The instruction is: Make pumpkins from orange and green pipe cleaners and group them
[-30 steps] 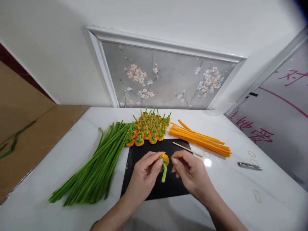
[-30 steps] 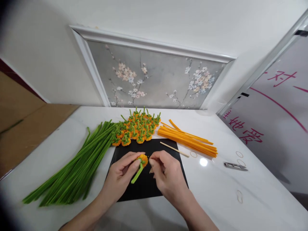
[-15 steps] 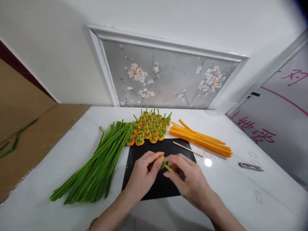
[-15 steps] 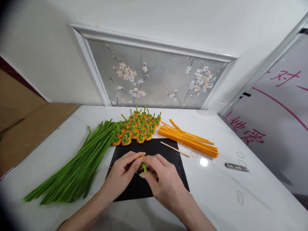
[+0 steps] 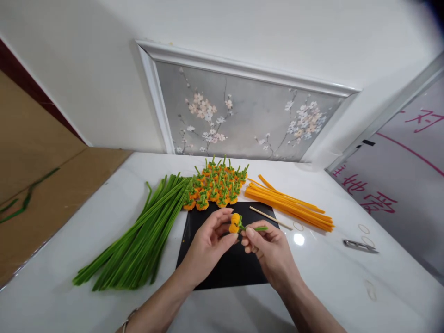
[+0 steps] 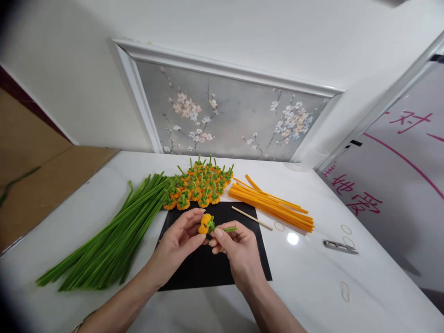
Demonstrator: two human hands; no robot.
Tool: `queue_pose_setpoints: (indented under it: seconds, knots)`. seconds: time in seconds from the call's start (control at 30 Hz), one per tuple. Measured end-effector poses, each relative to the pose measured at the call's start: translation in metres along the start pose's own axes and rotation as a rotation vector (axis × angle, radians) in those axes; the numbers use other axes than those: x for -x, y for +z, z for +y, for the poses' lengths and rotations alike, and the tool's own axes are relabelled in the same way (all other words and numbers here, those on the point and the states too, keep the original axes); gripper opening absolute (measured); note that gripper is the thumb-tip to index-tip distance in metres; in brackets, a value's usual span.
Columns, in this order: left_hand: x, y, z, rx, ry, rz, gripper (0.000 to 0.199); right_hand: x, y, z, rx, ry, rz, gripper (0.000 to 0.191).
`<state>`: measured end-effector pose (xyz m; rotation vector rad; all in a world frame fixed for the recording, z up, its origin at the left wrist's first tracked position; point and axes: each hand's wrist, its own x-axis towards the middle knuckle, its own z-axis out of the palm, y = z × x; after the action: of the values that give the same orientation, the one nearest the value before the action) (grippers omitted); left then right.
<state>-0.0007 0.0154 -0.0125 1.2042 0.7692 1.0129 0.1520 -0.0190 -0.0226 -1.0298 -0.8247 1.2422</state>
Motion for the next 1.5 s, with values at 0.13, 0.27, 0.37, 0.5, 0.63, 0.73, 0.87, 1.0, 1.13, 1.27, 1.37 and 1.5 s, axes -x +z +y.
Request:
queue_pose_setpoints:
  seconds: [0.13,0.27,0.37,0.5,0.63,0.73,0.87,1.0,1.13,1.27,1.37,1.5]
  knots:
    - [-0.001,-0.003,-0.002,-0.157,0.006,0.036,0.027,0.002,0.001,0.002,0.148,-0.055,-0.038,0.023]
    - [-0.001,-0.006,-0.004,-0.235,0.058,0.032,0.030,0.004,-0.002,-0.006,0.577,-0.399,-0.044,0.009]
    - [0.000,-0.006,-0.004,-0.291,0.095,0.025,0.031,0.004,-0.002,-0.008,0.773,-0.641,-0.086,0.012]
    - [0.001,-0.007,-0.005,-0.402,0.136,0.034,0.030,0.004,-0.003,-0.010,0.865,-0.677,-0.120,0.013]
    - [0.001,-0.008,-0.005,-0.573,0.234,0.040,0.025,0.004,-0.007,-0.016,0.827,-0.578,-0.130,0.013]
    - [0.003,-0.005,-0.002,-0.604,0.269,-0.021,0.024,0.000,-0.013,-0.019,0.790,-0.531,-0.136,0.025]
    - [0.005,-0.001,0.001,-0.584,0.266,-0.083,0.021,-0.005,-0.018,-0.020,0.768,-0.499,-0.241,0.023]
    - [0.004,-0.002,0.001,-0.583,0.292,-0.105,0.020,-0.005,-0.018,-0.020,0.772,-0.523,-0.223,0.020]
    - [0.004,-0.004,0.001,-0.598,0.328,-0.112,0.019,-0.003,-0.016,-0.022,0.796,-0.575,-0.220,0.020]
    - [0.005,-0.004,0.003,-0.580,0.323,-0.112,0.019,-0.001,-0.015,-0.022,0.826,-0.641,-0.213,0.021]
    - [0.005,-0.002,0.006,-0.538,0.269,-0.093,0.018,0.000,-0.016,-0.017,0.858,-0.747,-0.219,0.026]
    - [0.004,0.002,0.007,-0.355,0.113,-0.072,0.016,0.001,-0.018,-0.009,0.924,-0.928,-0.267,0.034]
